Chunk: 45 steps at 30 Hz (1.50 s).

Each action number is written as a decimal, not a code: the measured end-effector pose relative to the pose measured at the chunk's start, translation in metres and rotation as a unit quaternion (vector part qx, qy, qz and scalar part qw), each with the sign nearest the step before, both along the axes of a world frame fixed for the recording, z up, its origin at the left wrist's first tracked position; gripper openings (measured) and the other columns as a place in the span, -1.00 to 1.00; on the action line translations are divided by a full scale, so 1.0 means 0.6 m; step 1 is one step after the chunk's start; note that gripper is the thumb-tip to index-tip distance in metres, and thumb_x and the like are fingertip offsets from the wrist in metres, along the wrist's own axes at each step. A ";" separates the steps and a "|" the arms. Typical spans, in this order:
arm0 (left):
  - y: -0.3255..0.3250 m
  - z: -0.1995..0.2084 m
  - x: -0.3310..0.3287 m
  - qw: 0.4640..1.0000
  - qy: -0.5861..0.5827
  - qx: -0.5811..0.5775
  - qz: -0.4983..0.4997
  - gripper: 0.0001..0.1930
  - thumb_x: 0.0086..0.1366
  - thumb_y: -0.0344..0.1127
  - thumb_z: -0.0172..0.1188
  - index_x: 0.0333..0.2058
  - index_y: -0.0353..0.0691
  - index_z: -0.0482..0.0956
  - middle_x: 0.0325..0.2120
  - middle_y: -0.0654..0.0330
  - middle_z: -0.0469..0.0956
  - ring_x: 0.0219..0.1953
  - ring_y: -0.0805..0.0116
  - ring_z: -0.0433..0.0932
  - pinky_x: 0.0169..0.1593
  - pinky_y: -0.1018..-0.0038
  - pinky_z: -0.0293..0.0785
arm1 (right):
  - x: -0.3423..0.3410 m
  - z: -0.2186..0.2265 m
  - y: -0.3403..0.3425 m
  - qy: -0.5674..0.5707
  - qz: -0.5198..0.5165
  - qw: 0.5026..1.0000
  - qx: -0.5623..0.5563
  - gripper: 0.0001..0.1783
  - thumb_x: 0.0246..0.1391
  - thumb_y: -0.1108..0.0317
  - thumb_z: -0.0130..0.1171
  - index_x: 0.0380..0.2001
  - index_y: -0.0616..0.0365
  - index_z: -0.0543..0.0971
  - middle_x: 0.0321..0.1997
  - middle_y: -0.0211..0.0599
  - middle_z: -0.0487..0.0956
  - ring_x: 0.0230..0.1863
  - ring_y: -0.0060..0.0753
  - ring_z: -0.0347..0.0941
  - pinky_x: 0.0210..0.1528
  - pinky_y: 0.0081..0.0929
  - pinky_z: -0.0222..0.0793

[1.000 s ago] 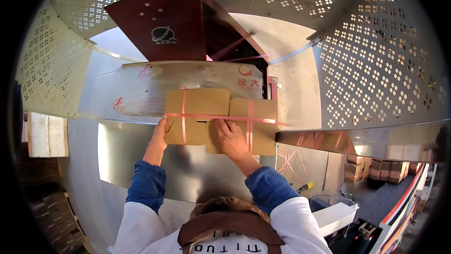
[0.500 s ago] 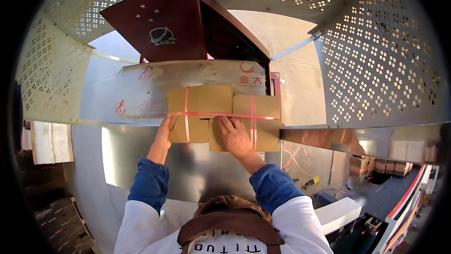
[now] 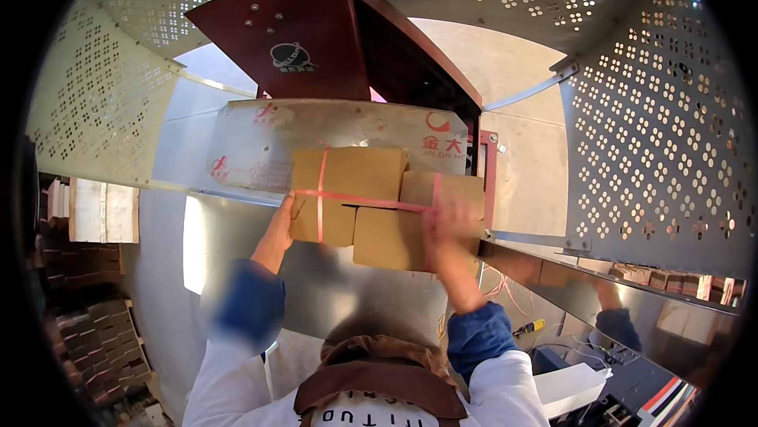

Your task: The person places stacks of flat cardboard pieces into a strapping machine, secures them with pink plastic straps, and then carries the bundles to a storage area. The person repeats this process multiple times, handling the cardboard by hand and using the machine to apply straps.

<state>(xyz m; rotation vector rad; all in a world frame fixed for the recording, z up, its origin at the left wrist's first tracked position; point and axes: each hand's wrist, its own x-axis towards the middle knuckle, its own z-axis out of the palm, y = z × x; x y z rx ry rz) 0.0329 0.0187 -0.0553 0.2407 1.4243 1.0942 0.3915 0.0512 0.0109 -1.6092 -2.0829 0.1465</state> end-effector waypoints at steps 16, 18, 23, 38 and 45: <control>-0.522 0.061 0.071 0.949 0.097 0.000 0.300 -0.44 0.28 -0.11 0.20 0.11 -0.28 0.24 -0.05 0.12 0.39 -0.02 0.37 0.39 0.06 0.45 0.33 | -0.194 0.021 -0.067 -0.033 0.198 0.977 -0.069 -0.25 -0.14 0.00 0.31 0.11 0.15 0.41 0.24 0.08 0.30 0.21 0.19 0.21 0.20 0.01 0.17; -0.603 0.071 0.032 0.931 0.107 -0.007 0.350 -0.41 0.26 -0.11 0.21 0.13 -0.30 0.21 -0.04 0.08 0.39 -0.01 0.34 0.38 0.08 0.43 0.32 | -0.307 0.024 -0.099 -0.036 0.269 0.960 -0.071 -0.26 -0.13 -0.01 0.31 0.11 0.11 0.42 0.24 0.01 0.31 0.21 0.11 0.23 0.19 -0.02 0.18; -0.726 0.039 -0.142 0.858 0.199 0.001 0.473 -0.36 0.24 -0.07 0.22 0.14 -0.33 0.20 -0.01 0.04 0.37 0.03 0.29 0.37 0.11 0.38 0.30 | -0.642 0.028 -0.162 -0.018 0.414 0.910 -0.030 -0.29 -0.07 -0.04 0.26 0.12 0.11 0.43 0.22 0.01 0.33 0.20 0.08 0.23 0.18 -0.04 0.20; -0.789 0.007 -0.450 0.806 0.172 0.009 0.566 -0.27 0.21 0.09 0.23 0.14 -0.28 0.16 -0.13 0.11 0.38 -0.11 0.38 0.39 -0.05 0.44 0.37 | -1.097 0.009 -0.298 -0.074 0.455 0.885 0.061 -0.46 0.12 0.07 0.08 0.11 0.12 0.43 0.25 -0.04 0.32 0.33 0.02 0.11 0.33 0.02 -0.05; -1.000 -0.183 -0.175 0.808 0.169 -0.174 0.537 -0.32 0.16 0.08 0.27 0.09 -0.29 0.32 -0.11 0.01 0.49 -0.05 0.26 0.46 0.02 0.37 0.40 | -0.877 0.007 -0.473 0.121 0.690 0.713 -0.004 -0.47 0.09 0.39 0.12 0.16 0.24 0.36 0.28 0.03 0.31 0.31 0.12 0.15 0.33 -0.08 0.00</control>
